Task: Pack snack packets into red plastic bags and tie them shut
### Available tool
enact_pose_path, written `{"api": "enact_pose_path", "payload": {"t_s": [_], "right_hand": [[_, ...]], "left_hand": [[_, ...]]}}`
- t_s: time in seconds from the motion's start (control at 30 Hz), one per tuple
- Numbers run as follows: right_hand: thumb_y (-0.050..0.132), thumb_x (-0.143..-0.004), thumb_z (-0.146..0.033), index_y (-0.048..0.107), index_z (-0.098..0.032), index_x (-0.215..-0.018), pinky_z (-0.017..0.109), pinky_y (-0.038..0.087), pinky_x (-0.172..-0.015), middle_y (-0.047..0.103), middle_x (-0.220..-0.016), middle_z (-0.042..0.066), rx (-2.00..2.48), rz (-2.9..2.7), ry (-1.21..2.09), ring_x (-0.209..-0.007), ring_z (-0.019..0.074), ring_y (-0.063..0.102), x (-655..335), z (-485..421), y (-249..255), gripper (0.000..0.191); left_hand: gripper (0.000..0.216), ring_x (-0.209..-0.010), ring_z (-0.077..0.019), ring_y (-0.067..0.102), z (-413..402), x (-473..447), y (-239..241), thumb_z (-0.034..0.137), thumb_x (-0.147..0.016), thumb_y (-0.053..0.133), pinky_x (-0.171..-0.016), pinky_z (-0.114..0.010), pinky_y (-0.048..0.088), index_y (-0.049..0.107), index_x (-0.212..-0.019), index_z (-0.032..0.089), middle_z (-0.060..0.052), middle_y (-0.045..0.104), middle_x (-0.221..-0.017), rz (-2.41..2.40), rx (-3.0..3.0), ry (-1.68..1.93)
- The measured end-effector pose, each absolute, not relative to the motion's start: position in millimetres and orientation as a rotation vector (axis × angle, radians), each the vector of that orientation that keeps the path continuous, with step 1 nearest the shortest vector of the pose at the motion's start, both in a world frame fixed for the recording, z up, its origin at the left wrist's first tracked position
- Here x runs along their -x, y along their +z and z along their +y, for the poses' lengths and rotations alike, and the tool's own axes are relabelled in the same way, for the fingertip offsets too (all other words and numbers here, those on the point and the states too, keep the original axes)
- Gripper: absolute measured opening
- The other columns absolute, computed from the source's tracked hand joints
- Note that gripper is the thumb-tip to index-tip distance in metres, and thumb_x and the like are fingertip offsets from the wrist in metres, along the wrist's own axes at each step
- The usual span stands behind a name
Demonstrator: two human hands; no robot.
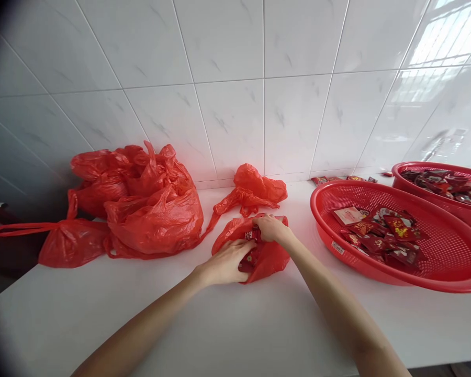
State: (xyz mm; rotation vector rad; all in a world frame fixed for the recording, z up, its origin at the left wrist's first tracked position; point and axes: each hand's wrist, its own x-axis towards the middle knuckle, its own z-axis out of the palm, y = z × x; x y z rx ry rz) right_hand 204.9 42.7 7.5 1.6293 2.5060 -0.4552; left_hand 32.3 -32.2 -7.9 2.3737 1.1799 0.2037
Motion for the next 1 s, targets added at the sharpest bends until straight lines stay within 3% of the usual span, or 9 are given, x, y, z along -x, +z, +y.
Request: {"api": "enact_pose_path", "payload": {"t_s": [0.17,0.4,0.5,0.77,0.9,1.0], "right_hand": [[0.054,-0.077,0.001,0.061,-0.014,-0.106,0.028,0.038,-0.069,0.065,-0.113,0.015,-1.722,2.509,-0.393,-0.102,0.0268,0.061,-204.9,45.6,9.7,0.034],[0.051,-0.079,-0.002,0.061,-0.017,-0.095,0.023,0.039,-0.066,0.068,-0.105,0.006,-1.707,2.619,-0.464,-0.094,0.0184,0.061,-209.4,38.2,38.7,0.024],[0.057,-0.079,-0.007,0.062,-0.020,-0.096,0.022,0.040,-0.066,0.068,-0.111,0.004,-1.640,2.620,-0.505,-0.098,0.0178,0.062,-206.6,33.8,40.6,0.022],[0.060,-0.078,-0.006,0.065,-0.015,-0.102,0.031,0.041,-0.068,0.069,-0.108,0.017,-1.768,2.406,-0.371,-0.097,0.0306,0.066,-201.6,33.8,25.4,0.026],[0.056,-0.082,-0.008,0.062,-0.017,-0.102,0.030,0.039,-0.068,0.069,-0.109,0.013,-1.743,2.499,-0.359,-0.098,0.0269,0.065,-204.3,31.9,35.5,0.022],[0.062,-0.082,-0.017,0.058,-0.020,-0.106,0.027,0.039,-0.066,0.069,-0.108,0.007,-1.672,2.593,-0.430,-0.095,0.0218,0.063,-204.9,28.3,46.0,0.024]], "left_hand": [[0.060,-0.148,-0.0342,0.035,-34.4,-30.8,-6.0,0.026,-0.073,0.067,-0.117,-0.047,0.039,0.055,-0.132,0.021,-0.012,0.042,-0.158,1.197,-2.323,0.057],[0.073,-0.154,-0.0400,0.015,-33.1,-29.3,-2.9,0.035,-0.072,0.070,-0.121,-0.062,0.025,0.049,-0.141,0.023,-0.014,0.021,-0.167,1.290,-2.279,-0.047],[0.081,-0.155,-0.0399,0.012,-33.0,-29.8,-2.5,0.036,-0.071,0.072,-0.122,-0.061,0.022,0.044,-0.146,0.022,-0.014,0.017,-0.168,1.298,-2.249,-0.074],[0.084,-0.154,-0.0408,0.015,-33.4,-29.5,-6.3,0.035,-0.065,0.075,-0.120,-0.060,0.026,0.046,-0.142,0.021,-0.016,0.022,-0.167,1.295,-2.290,-0.069],[0.092,-0.154,-0.0427,0.012,-32.4,-29.5,-8.6,0.038,-0.062,0.077,-0.120,-0.063,0.023,0.042,-0.146,0.020,-0.017,0.017,-0.168,1.296,-2.282,-0.065],[0.106,-0.155,-0.0402,0.008,-32.2,-30.1,-7.8,0.038,-0.063,0.077,-0.123,-0.060,0.019,0.029,-0.155,0.017,-0.019,0.011,-0.168,1.307,-2.269,-0.108]]}}
